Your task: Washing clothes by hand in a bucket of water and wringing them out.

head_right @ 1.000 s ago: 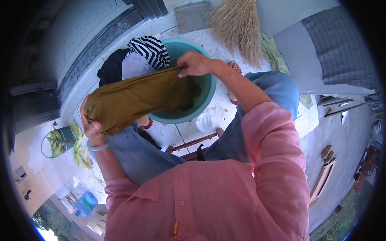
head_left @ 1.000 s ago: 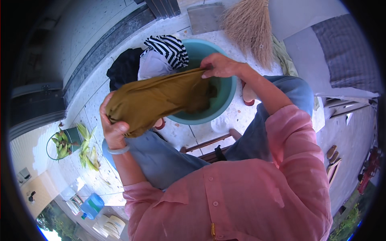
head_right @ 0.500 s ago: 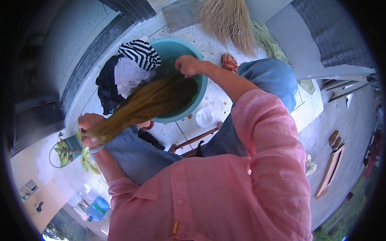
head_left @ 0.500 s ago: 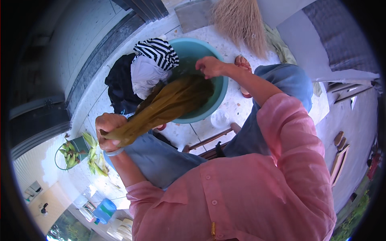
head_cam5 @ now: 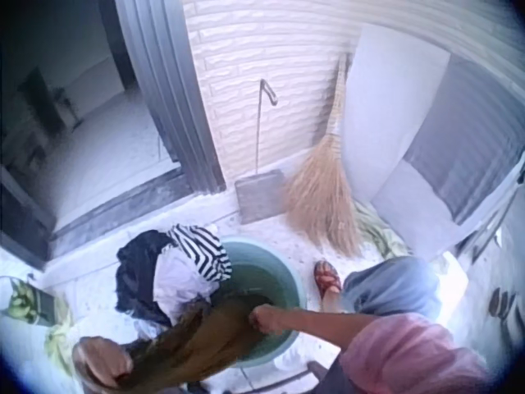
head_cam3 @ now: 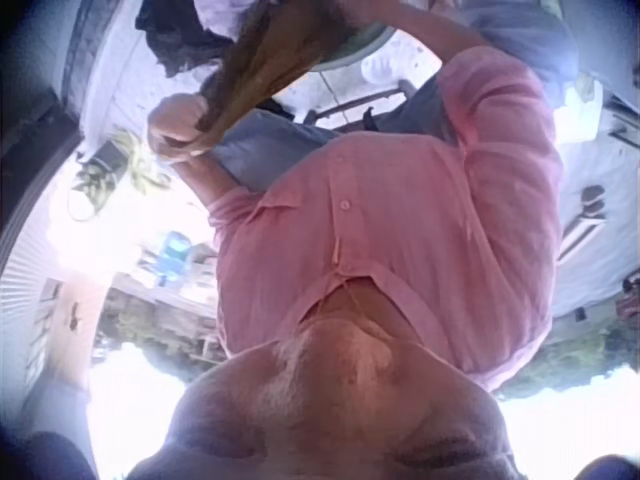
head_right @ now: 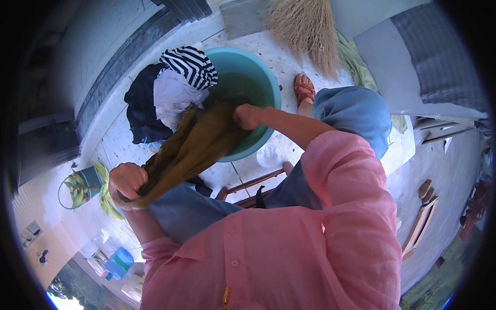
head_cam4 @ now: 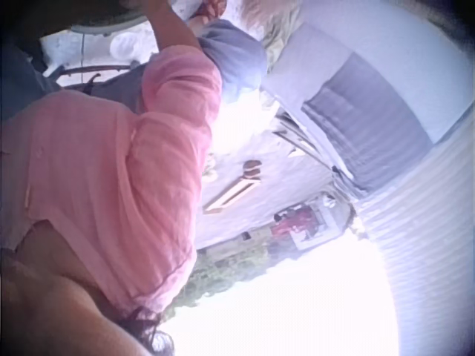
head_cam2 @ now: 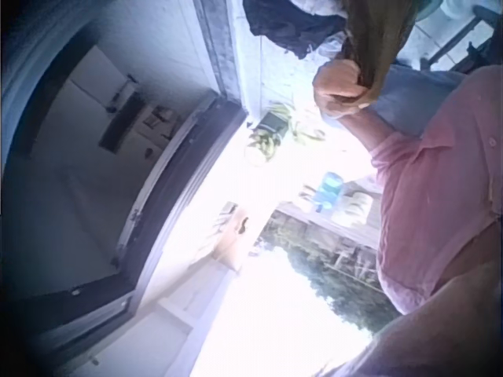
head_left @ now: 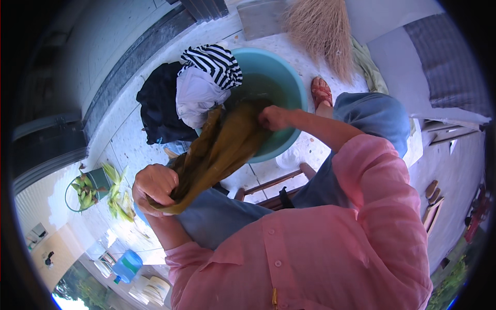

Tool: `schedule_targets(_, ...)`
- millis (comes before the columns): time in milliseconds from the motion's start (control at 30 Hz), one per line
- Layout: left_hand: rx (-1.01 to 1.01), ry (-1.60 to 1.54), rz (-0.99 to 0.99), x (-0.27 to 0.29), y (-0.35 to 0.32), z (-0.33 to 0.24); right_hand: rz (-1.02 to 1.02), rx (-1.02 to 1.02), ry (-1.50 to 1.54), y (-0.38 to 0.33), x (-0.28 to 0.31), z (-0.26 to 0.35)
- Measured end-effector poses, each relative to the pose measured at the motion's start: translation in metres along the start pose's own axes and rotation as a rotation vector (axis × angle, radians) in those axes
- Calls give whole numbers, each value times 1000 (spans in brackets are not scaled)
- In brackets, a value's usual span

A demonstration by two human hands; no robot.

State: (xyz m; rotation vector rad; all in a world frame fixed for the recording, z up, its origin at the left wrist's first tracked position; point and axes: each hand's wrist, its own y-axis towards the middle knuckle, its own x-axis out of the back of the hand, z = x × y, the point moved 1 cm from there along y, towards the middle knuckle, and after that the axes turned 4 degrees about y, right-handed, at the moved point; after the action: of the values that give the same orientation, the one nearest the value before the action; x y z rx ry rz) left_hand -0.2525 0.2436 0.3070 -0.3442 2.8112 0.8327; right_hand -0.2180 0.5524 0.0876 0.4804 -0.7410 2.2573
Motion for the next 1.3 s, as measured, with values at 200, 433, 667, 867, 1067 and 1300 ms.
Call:
schedule_targets(200, 29, 31, 110, 0, -2, -5, 30, -61, 9, 0, 2, -4)
schedule_targets(433, 56, 52, 265, -7, 11, 3, -270, -176, -43, 7, 9, -10)
schedule_targets(667, 149, 99, 381, -8, 14, -7, -394, 64, -60, 3, 2, -3)
schedule_targets(867, 166, 115, 412, -8, 10, -7, -209, -40, -97, -11, 9, -2)
schedule_targets(1067, 179, 127, 426, -6, 12, -7, 31, -184, -240, -27, 20, 10)
schedule_targets(1300, 27, 73, 218, -5, 6, -3, -26, 76, 157, -25, 36, 20)
